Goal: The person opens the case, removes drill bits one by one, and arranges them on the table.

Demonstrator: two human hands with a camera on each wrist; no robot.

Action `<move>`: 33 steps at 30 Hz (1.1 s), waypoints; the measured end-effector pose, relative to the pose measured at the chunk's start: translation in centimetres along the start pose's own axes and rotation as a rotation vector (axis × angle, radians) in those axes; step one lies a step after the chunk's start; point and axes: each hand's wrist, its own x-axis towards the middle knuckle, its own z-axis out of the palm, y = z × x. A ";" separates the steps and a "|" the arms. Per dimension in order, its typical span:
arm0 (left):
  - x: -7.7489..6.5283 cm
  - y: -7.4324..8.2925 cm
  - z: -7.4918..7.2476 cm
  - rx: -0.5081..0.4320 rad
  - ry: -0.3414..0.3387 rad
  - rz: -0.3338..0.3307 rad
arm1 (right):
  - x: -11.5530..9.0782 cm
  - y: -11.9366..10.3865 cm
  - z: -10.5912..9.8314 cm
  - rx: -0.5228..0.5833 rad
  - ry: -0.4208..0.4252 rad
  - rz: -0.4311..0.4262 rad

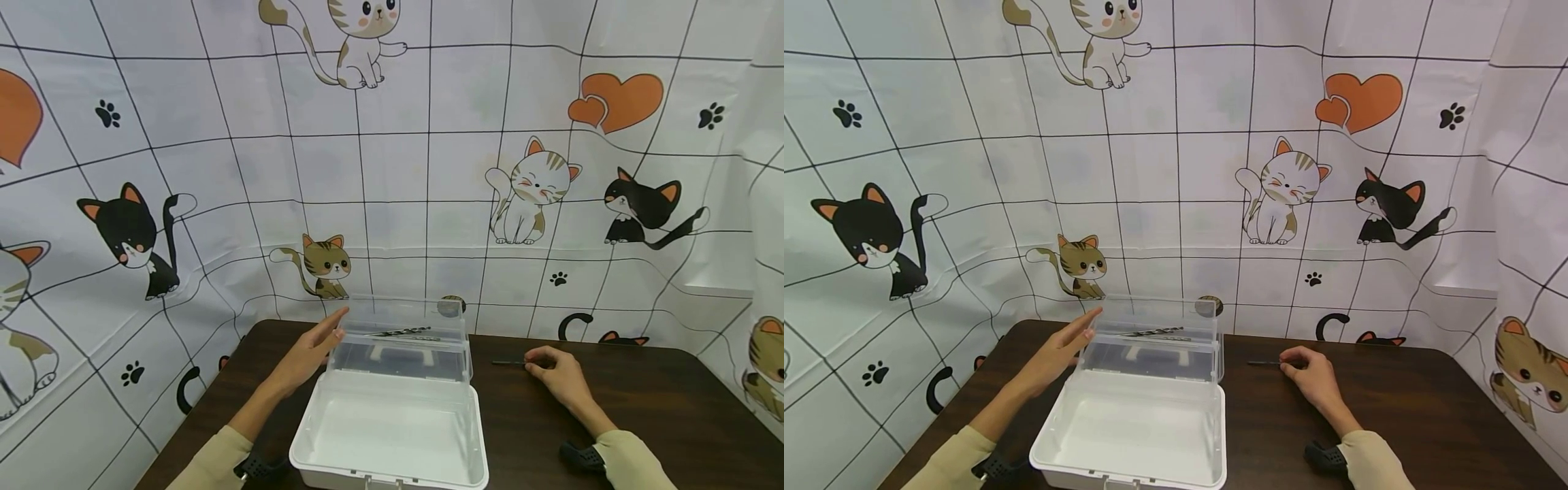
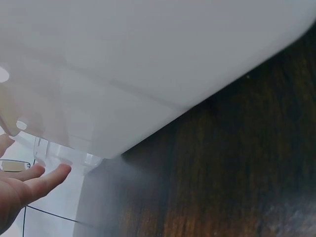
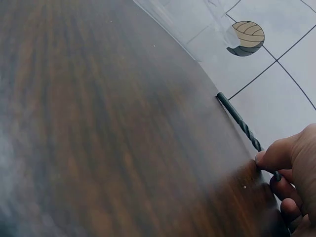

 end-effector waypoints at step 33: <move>0.0 -0.3 0.1 0.020 0.018 -0.014 | 0.3 -2.8 -0.7 0.048 -0.020 0.004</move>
